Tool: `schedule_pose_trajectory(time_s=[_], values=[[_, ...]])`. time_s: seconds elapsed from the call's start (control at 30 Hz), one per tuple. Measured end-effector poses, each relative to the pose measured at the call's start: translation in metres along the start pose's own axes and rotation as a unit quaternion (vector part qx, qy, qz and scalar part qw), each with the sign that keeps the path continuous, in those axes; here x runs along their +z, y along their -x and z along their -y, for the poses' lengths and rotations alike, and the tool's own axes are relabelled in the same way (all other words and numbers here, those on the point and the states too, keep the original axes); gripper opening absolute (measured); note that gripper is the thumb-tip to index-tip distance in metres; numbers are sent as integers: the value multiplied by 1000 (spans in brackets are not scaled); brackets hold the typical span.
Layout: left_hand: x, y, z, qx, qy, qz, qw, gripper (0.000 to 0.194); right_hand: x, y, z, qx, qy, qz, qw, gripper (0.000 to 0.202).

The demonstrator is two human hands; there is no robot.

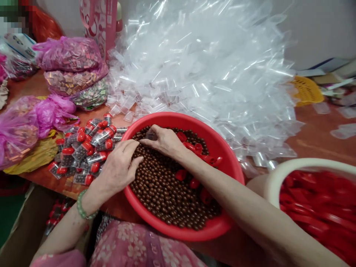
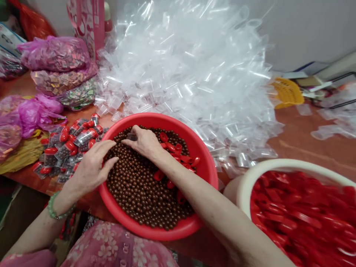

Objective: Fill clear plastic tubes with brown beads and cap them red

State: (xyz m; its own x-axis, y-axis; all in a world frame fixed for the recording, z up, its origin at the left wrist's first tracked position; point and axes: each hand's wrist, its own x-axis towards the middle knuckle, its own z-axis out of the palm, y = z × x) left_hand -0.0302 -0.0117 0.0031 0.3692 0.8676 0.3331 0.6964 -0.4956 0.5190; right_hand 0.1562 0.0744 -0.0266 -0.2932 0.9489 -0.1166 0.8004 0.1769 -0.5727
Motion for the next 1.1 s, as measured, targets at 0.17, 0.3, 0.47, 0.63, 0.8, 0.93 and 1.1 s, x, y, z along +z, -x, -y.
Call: schedule_pose_trajectory(time_s=[0.17,0.3,0.47,0.63,0.8,0.93,1.1], values=[[17,15,-10,32,-56,66,996,51,4,2,-2,18,-9,93,995,36],[19,13,-11,41,-89,87,991,56,1,5,-4,48,-82,188,978,41],[14,13,-9,74,-66,98,990,52,4,12,-4,109,-223,282,927,29],[10,9,-6,102,-45,125,986,59,4,21,-3,134,-347,315,873,17],[16,0,-6,63,-1,89,994,33,1,30,0,144,-415,299,847,16],[17,-7,-7,45,95,71,992,26,-2,38,5,149,-442,273,841,17],[13,-9,-9,-59,287,42,955,28,-9,46,9,138,-447,234,852,23]])
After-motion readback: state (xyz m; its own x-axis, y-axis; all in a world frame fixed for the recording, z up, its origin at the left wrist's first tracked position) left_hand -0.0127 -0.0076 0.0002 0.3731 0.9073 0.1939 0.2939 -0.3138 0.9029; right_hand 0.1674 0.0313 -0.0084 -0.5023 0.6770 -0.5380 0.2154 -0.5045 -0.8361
